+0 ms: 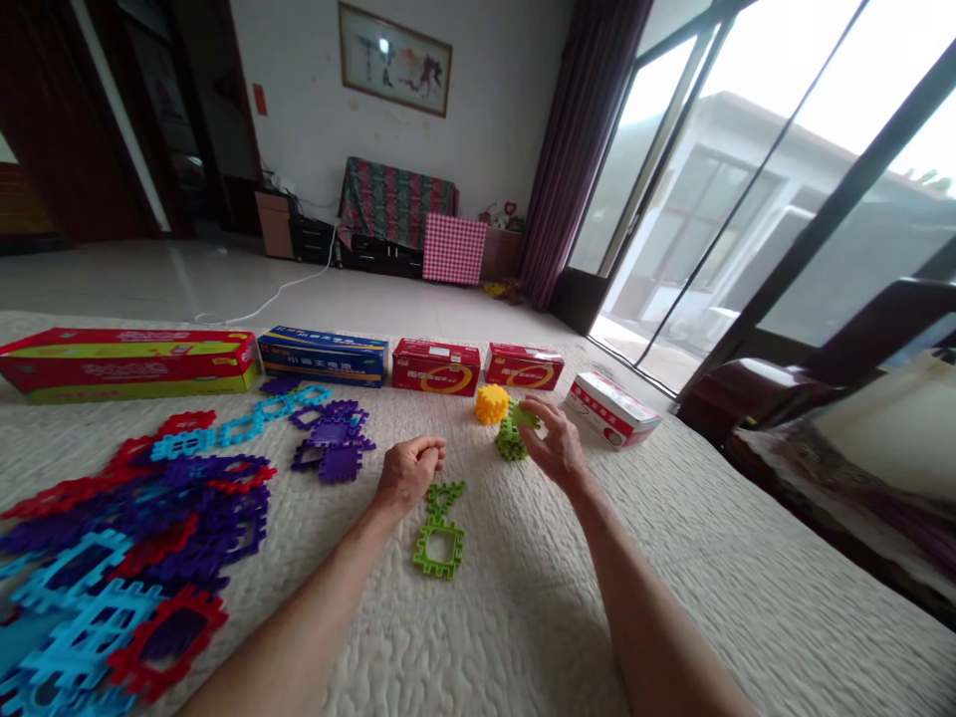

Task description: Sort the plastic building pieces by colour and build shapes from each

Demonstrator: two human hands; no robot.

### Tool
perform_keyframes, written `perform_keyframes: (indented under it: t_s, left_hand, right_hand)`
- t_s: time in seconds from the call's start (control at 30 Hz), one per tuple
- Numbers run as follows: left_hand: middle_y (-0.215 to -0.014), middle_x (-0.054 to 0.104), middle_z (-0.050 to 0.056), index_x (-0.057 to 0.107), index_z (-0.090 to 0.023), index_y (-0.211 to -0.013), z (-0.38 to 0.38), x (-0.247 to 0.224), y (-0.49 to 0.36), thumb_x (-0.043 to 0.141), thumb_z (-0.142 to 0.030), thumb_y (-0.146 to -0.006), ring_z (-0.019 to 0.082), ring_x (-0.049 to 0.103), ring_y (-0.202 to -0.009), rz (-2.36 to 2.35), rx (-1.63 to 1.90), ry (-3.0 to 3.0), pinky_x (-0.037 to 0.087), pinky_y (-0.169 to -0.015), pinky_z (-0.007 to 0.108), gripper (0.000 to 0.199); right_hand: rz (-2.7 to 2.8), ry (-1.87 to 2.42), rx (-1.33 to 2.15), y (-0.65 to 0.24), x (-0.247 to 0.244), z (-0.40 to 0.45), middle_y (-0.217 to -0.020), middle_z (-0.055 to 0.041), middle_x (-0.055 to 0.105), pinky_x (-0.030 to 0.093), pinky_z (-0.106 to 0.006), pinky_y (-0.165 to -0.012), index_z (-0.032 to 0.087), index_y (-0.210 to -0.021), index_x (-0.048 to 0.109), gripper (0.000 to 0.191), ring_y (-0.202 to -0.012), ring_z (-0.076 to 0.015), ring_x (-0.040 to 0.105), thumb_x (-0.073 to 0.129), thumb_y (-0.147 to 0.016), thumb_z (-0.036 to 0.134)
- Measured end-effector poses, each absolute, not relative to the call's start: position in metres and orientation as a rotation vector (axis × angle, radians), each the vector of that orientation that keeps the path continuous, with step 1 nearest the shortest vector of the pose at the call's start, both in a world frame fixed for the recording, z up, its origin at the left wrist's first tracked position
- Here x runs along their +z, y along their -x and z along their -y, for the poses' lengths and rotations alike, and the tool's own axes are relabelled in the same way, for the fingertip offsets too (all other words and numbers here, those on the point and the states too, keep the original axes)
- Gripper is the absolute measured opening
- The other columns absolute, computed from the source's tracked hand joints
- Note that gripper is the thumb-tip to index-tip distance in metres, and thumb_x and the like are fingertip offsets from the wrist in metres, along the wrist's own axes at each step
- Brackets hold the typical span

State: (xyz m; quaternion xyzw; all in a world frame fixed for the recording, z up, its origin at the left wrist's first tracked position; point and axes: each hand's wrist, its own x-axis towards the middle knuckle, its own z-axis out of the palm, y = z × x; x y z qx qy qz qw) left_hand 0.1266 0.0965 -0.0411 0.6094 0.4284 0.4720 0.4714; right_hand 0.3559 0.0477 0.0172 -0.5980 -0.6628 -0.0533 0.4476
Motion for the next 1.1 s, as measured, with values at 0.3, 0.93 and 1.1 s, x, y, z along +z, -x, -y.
perform_keyframes:
  t_s: [0.3,0.93,1.1]
  left_hand:
    - [-0.072,0.070,0.005,0.072,-0.013,-0.087,-0.097,-0.042,-0.127,0.052,-0.025,-0.070,0.014,0.066,-0.060,-1.041,1.163,-1.498,0.051,-0.053,0.022,0.028]
    - [-0.072,0.067,0.005,0.069,-0.011,-0.093,-0.095,-0.031,-0.124,0.047,-0.023,-0.071,0.014,0.064,-0.059,-1.113,1.308,-1.386,0.048,-0.053,0.022,0.034]
    - [-0.071,0.067,0.004,0.069,-0.012,-0.092,-0.096,-0.033,-0.125,0.047,-0.022,-0.070,0.013,0.064,-0.058,-1.102,1.307,-1.365,0.048,-0.053,0.022,0.033]
  right_hand:
    - [1.714,1.491,-0.188,-0.361,0.003,-0.048,-0.116,-0.0099,0.064,0.045,-0.043,-0.092,0.021,-0.100,0.066,0.027,-0.103,-0.0250,0.060,0.056,-0.076,0.026]
    - [2.204,1.143,0.386,-0.268,0.015,0.004,-0.091,-0.0040,0.057,0.046,-0.027,-0.071,0.018,-0.093,0.059,0.018,-0.078,-0.0139,0.055,0.061,-0.075,0.019]
    - [2.435,1.309,0.423,-0.255,0.026,0.023,-0.097,-0.0051,0.055,0.046,-0.029,-0.071,0.019,-0.100,0.058,0.040,-0.080,-0.0161,0.054,0.074,-0.066,0.030]
